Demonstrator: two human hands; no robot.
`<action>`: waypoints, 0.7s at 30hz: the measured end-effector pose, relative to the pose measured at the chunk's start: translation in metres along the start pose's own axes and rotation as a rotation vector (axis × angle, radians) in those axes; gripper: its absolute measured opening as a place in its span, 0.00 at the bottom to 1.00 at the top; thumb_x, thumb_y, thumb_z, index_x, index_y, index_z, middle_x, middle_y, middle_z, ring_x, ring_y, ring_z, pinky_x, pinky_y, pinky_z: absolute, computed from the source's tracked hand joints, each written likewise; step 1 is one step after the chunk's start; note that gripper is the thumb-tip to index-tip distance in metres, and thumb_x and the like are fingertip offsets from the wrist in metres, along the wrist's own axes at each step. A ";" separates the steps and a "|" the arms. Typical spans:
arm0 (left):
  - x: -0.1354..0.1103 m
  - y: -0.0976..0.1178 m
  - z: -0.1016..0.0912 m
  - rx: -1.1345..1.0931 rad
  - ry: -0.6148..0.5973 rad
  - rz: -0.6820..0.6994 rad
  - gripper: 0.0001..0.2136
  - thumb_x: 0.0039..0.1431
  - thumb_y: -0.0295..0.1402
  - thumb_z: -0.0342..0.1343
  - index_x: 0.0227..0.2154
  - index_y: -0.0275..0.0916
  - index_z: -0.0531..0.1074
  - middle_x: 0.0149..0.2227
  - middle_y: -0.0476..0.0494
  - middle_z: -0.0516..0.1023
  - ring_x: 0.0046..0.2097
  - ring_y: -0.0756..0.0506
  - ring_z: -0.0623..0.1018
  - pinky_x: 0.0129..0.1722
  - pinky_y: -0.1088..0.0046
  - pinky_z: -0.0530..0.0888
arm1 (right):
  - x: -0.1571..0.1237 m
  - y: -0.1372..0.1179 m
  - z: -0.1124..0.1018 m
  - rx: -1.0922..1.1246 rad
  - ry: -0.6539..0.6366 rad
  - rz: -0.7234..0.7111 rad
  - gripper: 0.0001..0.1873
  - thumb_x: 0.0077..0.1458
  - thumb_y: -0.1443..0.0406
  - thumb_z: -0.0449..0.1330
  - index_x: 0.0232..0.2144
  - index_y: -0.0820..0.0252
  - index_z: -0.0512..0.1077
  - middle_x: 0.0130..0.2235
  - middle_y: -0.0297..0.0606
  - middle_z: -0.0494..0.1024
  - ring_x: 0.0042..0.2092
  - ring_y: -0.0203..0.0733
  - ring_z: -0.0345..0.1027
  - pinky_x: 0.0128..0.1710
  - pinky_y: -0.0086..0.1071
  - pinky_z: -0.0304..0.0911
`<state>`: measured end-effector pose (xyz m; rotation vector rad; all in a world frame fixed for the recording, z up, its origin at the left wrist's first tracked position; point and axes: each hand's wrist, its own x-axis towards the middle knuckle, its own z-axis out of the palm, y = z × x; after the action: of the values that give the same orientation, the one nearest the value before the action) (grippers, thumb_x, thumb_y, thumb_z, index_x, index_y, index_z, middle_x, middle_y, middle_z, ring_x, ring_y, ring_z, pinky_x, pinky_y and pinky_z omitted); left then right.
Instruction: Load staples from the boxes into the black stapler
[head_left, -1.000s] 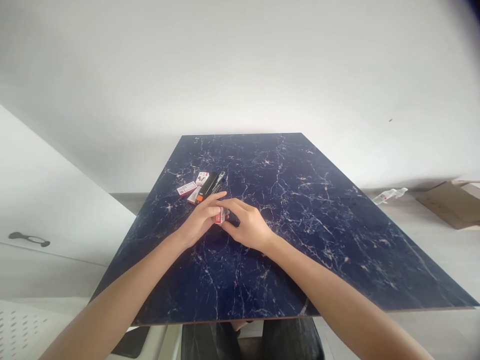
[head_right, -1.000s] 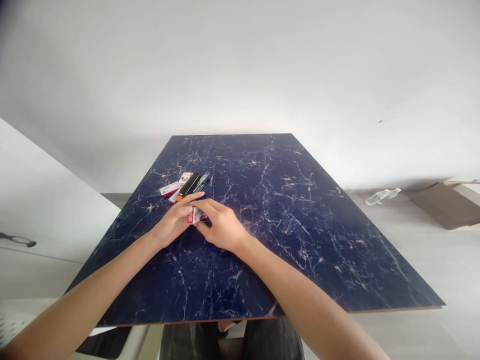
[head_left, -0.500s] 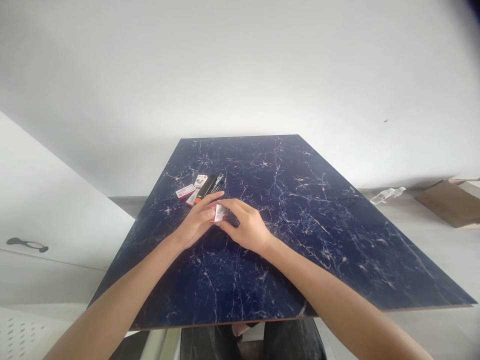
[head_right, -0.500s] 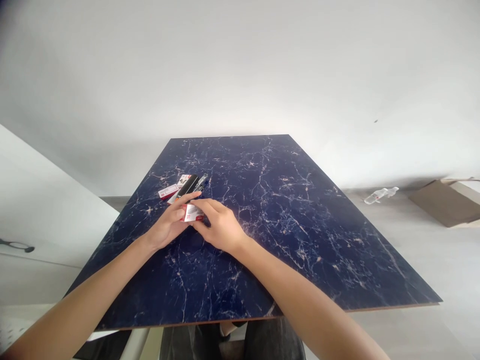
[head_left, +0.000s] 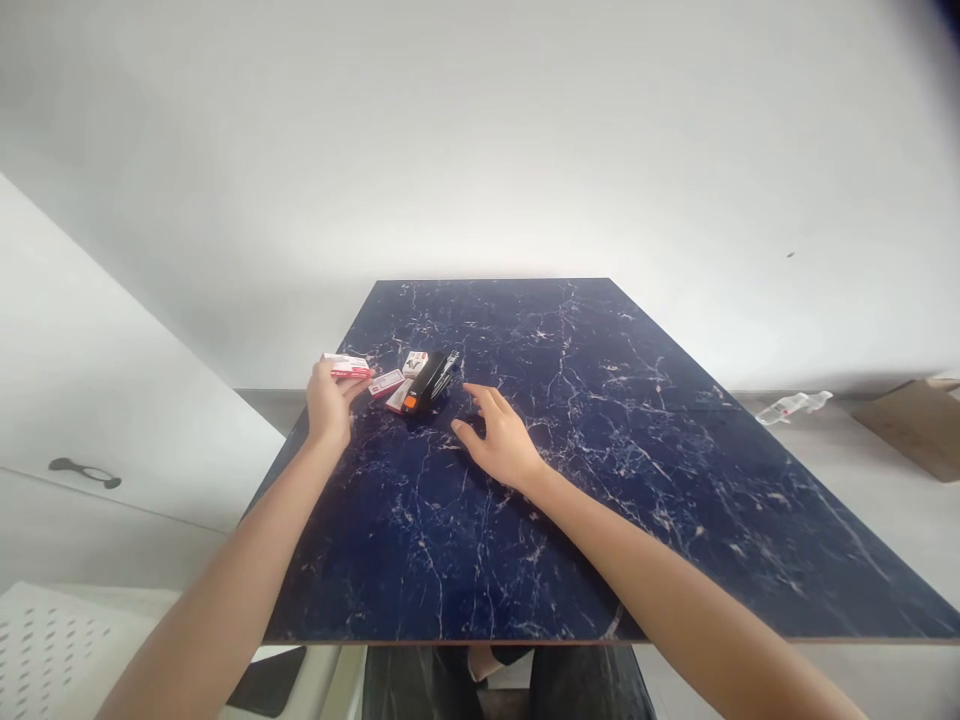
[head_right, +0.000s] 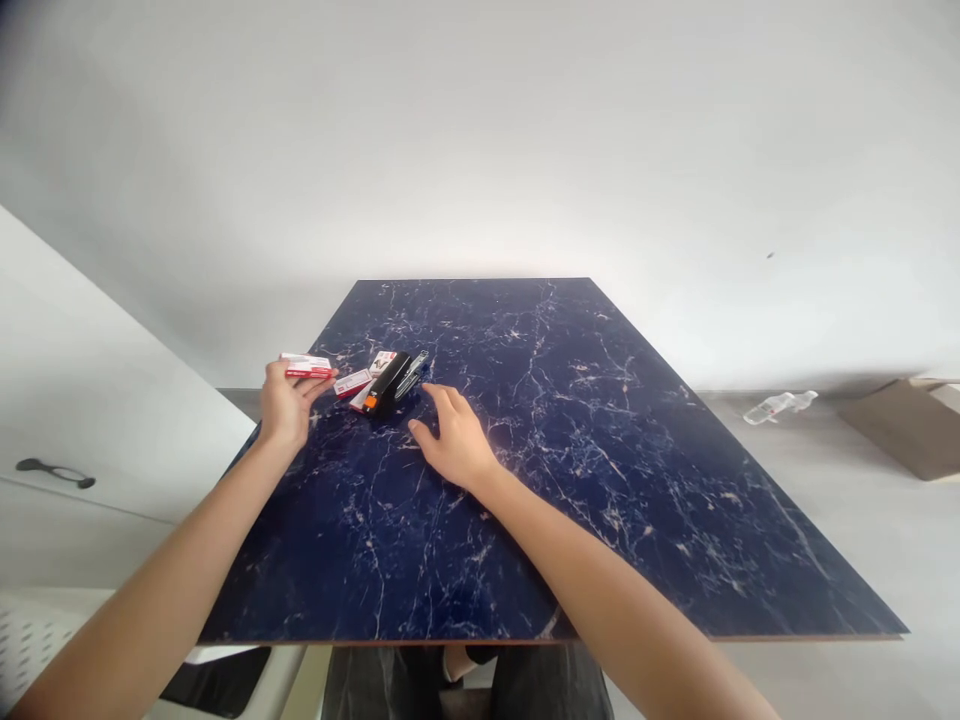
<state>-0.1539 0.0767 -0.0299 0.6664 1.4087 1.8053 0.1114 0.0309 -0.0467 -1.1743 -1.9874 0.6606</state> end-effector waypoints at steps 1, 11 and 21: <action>0.004 -0.004 -0.002 0.034 -0.003 0.012 0.09 0.58 0.38 0.51 0.33 0.38 0.70 0.28 0.45 0.78 0.35 0.42 0.84 0.44 0.63 0.81 | 0.004 0.004 0.003 -0.007 -0.018 0.034 0.29 0.66 0.57 0.58 0.66 0.56 0.61 0.63 0.50 0.69 0.63 0.57 0.66 0.61 0.54 0.66; 0.009 -0.027 -0.010 0.294 -0.198 0.171 0.16 0.61 0.47 0.60 0.42 0.40 0.68 0.43 0.42 0.80 0.48 0.42 0.82 0.53 0.61 0.77 | 0.085 0.035 0.034 -0.128 -0.021 0.096 0.38 0.54 0.66 0.57 0.67 0.68 0.60 0.65 0.55 0.66 0.65 0.62 0.61 0.65 0.53 0.58; 0.010 -0.021 -0.023 0.747 -0.402 0.286 0.20 0.70 0.50 0.48 0.56 0.46 0.69 0.55 0.41 0.78 0.54 0.39 0.79 0.56 0.59 0.73 | 0.106 0.051 0.037 -0.078 -0.079 0.158 0.40 0.52 0.66 0.57 0.68 0.65 0.60 0.64 0.49 0.70 0.65 0.61 0.60 0.64 0.51 0.59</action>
<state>-0.1729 0.0740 -0.0563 1.5805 1.7473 1.1891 0.0745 0.1463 -0.0720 -1.3826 -2.0158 0.7239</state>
